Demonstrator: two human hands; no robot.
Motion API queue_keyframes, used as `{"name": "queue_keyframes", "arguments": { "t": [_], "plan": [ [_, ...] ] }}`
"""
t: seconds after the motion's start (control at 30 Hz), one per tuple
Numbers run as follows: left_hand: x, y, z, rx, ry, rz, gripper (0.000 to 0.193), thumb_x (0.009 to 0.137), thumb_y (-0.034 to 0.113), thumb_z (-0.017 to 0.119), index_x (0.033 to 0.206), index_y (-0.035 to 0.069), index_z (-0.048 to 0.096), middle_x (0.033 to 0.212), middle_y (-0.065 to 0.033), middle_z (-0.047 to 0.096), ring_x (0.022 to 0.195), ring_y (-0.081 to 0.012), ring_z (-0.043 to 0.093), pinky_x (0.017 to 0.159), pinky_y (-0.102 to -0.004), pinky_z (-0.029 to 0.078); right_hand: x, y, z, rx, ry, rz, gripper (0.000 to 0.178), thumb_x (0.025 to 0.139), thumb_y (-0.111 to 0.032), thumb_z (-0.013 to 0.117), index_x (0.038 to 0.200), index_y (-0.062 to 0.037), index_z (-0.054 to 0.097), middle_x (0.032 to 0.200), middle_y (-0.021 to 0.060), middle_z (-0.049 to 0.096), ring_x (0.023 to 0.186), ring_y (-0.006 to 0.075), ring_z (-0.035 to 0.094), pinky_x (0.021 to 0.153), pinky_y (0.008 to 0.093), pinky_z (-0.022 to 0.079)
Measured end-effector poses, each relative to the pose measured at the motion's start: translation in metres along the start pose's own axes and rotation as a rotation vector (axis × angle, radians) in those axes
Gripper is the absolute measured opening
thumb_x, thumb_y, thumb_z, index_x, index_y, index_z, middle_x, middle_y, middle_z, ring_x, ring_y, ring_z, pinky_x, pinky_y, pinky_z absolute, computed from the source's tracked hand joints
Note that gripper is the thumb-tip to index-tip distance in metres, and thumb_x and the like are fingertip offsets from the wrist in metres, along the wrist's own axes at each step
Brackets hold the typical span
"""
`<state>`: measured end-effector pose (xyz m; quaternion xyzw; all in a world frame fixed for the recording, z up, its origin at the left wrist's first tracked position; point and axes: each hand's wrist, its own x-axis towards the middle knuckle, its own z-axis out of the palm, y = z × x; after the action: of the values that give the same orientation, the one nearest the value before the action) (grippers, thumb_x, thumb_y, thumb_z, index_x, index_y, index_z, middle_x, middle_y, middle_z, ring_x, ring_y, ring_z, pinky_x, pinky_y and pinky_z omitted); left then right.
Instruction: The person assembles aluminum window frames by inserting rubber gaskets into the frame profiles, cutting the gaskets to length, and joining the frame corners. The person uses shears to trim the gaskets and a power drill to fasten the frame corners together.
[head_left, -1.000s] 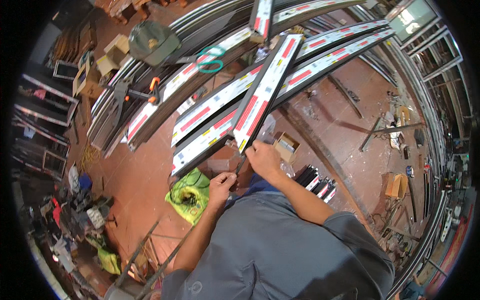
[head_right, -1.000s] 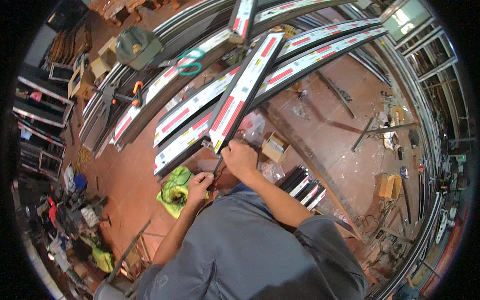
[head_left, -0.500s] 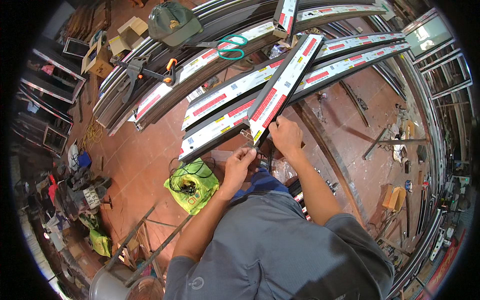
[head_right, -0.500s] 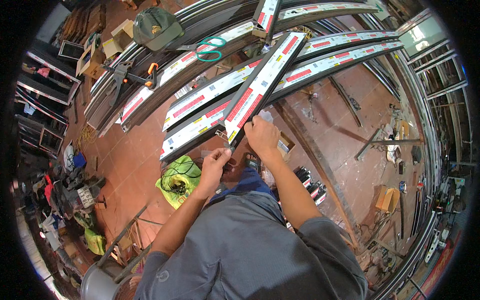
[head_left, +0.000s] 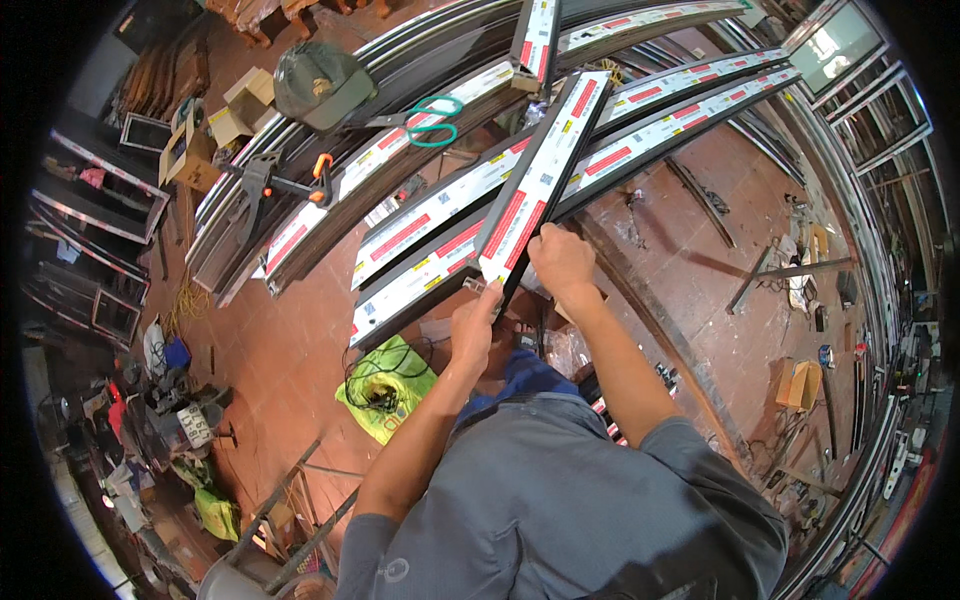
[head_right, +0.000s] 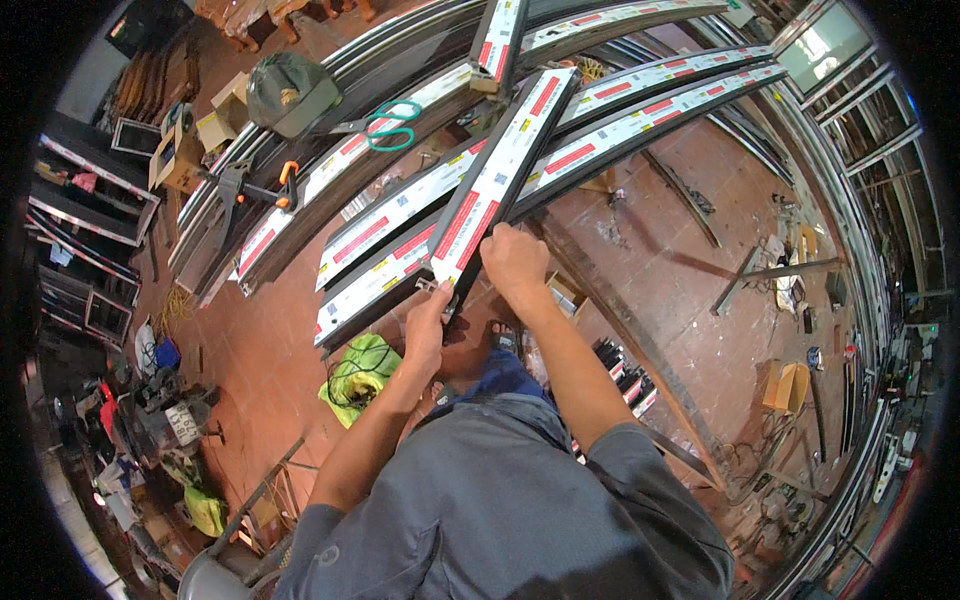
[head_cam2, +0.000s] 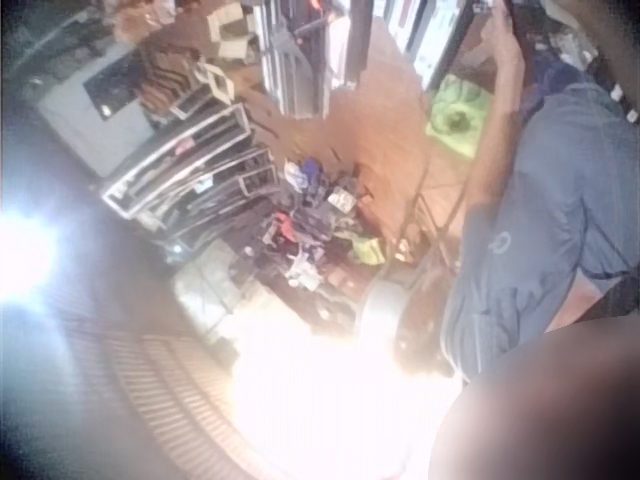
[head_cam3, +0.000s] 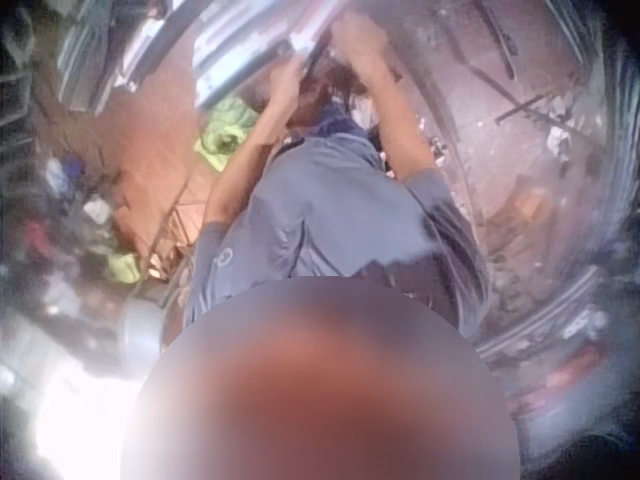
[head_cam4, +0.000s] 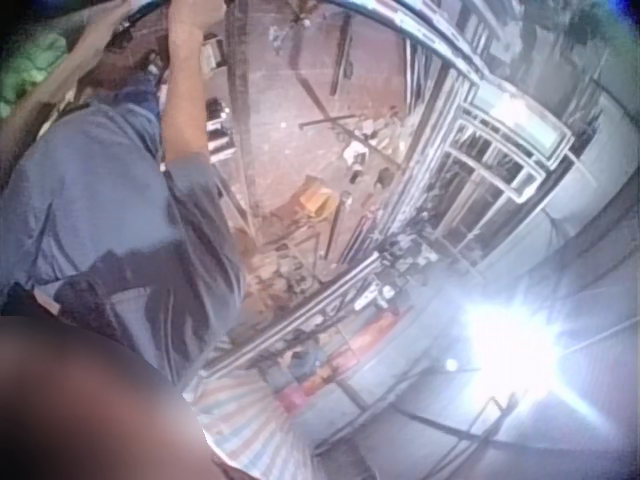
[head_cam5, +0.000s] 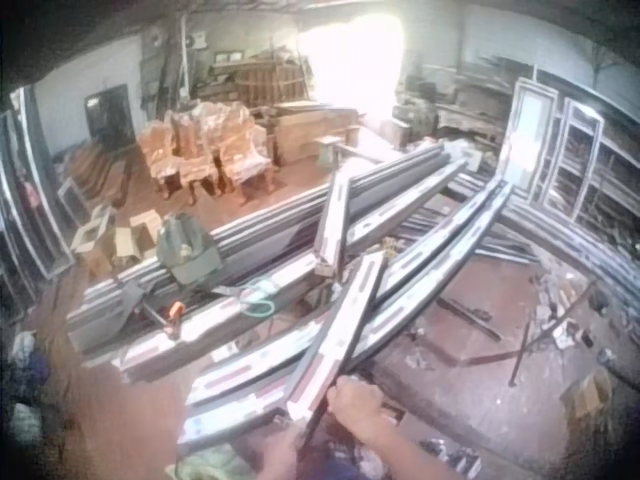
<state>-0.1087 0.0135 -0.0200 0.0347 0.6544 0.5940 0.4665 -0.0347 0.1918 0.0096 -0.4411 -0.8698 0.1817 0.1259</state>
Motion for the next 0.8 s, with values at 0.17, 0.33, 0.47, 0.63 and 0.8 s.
{"name": "queue_keyframes", "arguments": {
  "t": [0.17,0.33,0.47,0.63,0.8],
  "plan": [
    [0.0,-0.011,-0.004,-0.055,0.021,0.04,0.046,0.103,0.047,0.066,0.096,0.001,0.072,0.077,-0.0111,0.071,0.056,-0.0169,0.066,0.051,-0.0296,0.053,-0.002,0.001,0.001,0.034,0.042,-0.026,0.029,0.092,-0.028,0.06,0.083,-0.0022,0.072,0.08,0.0261,0.073,0.075,0.0449,0.074,0.073,0.057,0.058],
    [-0.035,-0.032,-0.029,-0.051,0.015,0.058,0.043,0.104,0.043,0.066,0.099,0.001,0.069,0.078,-0.0113,0.071,0.059,-0.0165,0.066,0.055,-0.0298,0.054,-0.041,-0.008,-0.001,0.15,-0.048,-0.062,0.028,0.091,-0.026,0.061,0.079,-0.0015,0.066,0.075,0.028,0.07,0.072,0.0493,0.07,0.072,0.0619,0.055],
    [-0.04,-0.041,-0.034,-0.043,0.004,0.005,0.042,0.104,0.043,0.067,0.099,0.001,0.068,0.078,-0.0114,0.07,0.059,-0.0165,0.065,0.056,-0.0308,0.054,-0.044,0.001,0.01,0.145,-0.008,-0.08,0.026,0.091,-0.024,0.063,0.078,-0.001,0.065,0.076,0.0284,0.07,0.072,0.0476,0.07,0.072,0.0615,0.054],
    [-0.043,-0.034,-0.03,-0.11,0.046,0.002,0.043,0.101,0.044,0.071,0.093,0.001,0.065,0.075,-0.0083,0.065,0.059,-0.0168,0.066,0.055,-0.0303,0.054,0.002,0.015,0.005,0.049,0.07,0.008,0.03,0.095,-0.028,0.058,0.083,-0.003,0.069,0.08,0.0243,0.074,0.079,0.0445,0.073,0.077,0.0609,0.054],
    [-0.045,-0.033,-0.031,-0.073,0.084,0.05,0.045,0.098,0.044,0.075,0.081,0.004,0.064,0.071,-0.0027,0.059,0.06,-0.0146,0.063,0.054,-0.0302,0.05,0.066,0.046,-0.005,-0.038,0.054,0.03,0.031,0.098,-0.029,0.056,0.089,-0.0029,0.071,0.093,0.0244,0.077,0.087,0.0445,0.075,0.084,0.0611,0.054]
  ]
}}
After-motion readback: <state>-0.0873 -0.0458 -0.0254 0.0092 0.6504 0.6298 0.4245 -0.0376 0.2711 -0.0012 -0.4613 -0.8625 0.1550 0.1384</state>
